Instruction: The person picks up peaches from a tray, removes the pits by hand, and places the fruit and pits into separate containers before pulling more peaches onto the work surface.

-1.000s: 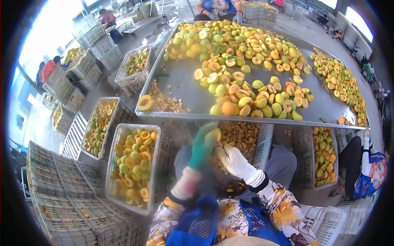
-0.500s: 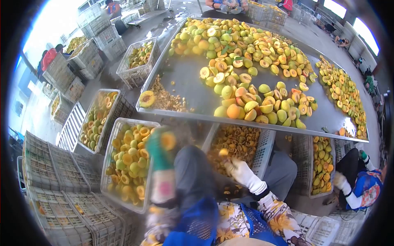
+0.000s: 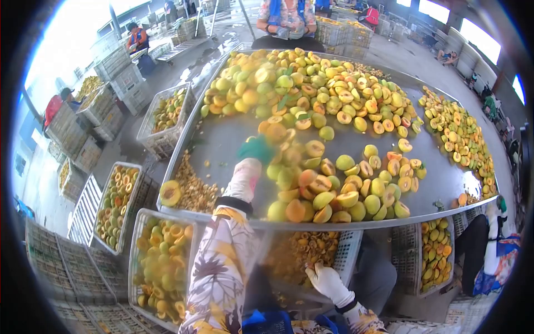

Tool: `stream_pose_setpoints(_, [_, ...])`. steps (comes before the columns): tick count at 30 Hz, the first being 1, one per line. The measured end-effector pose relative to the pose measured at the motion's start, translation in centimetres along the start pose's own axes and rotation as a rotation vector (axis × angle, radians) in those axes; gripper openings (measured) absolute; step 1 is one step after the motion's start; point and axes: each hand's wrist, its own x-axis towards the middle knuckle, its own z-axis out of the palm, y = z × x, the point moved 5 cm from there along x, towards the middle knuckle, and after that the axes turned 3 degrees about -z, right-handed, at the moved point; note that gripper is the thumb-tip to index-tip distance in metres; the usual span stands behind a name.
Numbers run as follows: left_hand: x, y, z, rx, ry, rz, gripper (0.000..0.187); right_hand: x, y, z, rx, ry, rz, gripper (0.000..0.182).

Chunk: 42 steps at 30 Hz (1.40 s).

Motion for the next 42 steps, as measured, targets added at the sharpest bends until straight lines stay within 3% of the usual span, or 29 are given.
stream_pose_setpoints(2, [2.1,-0.4,4.5,-0.137,-0.100,0.163,0.059,0.2,1.1,-0.1,0.088,0.020,0.029,0.036])
stream_pose_setpoints(4, [-0.7,1.6,2.8,-0.123,-0.179,0.314,0.055,0.0,1.3,-0.1,0.204,0.046,0.036,0.035])
stream_pose_setpoints(7, [-3.9,1.0,1.0,-0.193,0.018,0.208,0.054,0.4,-0.7,-0.7,0.290,0.020,-0.036,0.028])
stream_pose_setpoints(8, [-4.9,-0.1,0.4,-0.363,0.165,0.236,0.049,0.4,-1.0,-1.0,0.283,0.042,-0.038,0.027])
stream_pose_setpoints(11, [-11.7,-3.5,-1.2,-1.439,-0.236,-0.152,0.043,0.2,-2.6,-2.3,0.325,0.130,-0.049,0.025])
stream_pose_setpoints(14, [-20.9,-2.6,-2.3,-1.968,-0.418,-0.432,0.044,0.5,-6.7,-5.5,0.527,0.206,-0.087,0.025])
stream_pose_setpoints(15, [-23.1,-2.1,-2.7,-1.996,-0.347,-0.452,0.046,0.6,-9.2,-7.0,0.613,0.211,-0.114,0.024])
stream_pose_setpoints(17, [-27.2,-1.4,-2.8,-2.049,-0.212,-0.497,0.050,0.1,-13.2,-8.5,0.481,0.223,-0.217,0.025])
stream_pose_setpoints(18, [-28.4,-1.3,-3.4,-1.971,-0.189,-0.312,0.049,-0.2,-14.7,-8.7,0.412,0.232,-0.274,0.025])
stream_pose_setpoints(23, [-32.4,-2.4,-3.5,-1.649,0.037,-0.064,0.044,-1.3,-16.7,-7.3,0.319,0.235,-0.279,0.020])
stream_pose_setpoints(25, [-33.1,-2.3,-4.5,-1.358,0.153,0.047,0.041,-1.8,-17.1,-7.2,0.320,0.222,-0.278,0.020])
stream_pose_setpoints(28, [-33.7,-2.1,-5.1,-1.280,0.232,0.048,0.038,-1.9,-16.9,-6.8,0.378,0.215,-0.300,0.022])
stream_pose_setpoints(31, [-34.4,-1.7,-4.8,-1.664,0.139,-0.193,0.032,-2.2,-17.3,-7.2,0.222,0.205,-0.293,0.022])
stream_pose_setpoints(34, [-33.5,-2.6,-3.6,-1.530,0.242,-0.104,0.024,-1.5,-16.2,-5.7,0.328,0.149,-0.331,0.021])
stream_pose_setpoints(37, [-33.3,-3.1,-3.3,-1.458,0.178,-0.233,0.019,-1.5,-16.0,-5.4,0.429,0.084,-0.376,0.019])
stream_pose_setpoints(40, [-33.2,-3.4,-2.9,-1.409,0.133,-0.215,0.026,-1.5,-15.8,-4.9,0.436,0.119,-0.341,0.019])
stream_pose_setpoints(42, [-33.9,-3.0,-3.6,-1.537,0.249,-0.282,0.024,-1.6,-16.5,-4.8,0.507,0.166,-0.311,0.019])
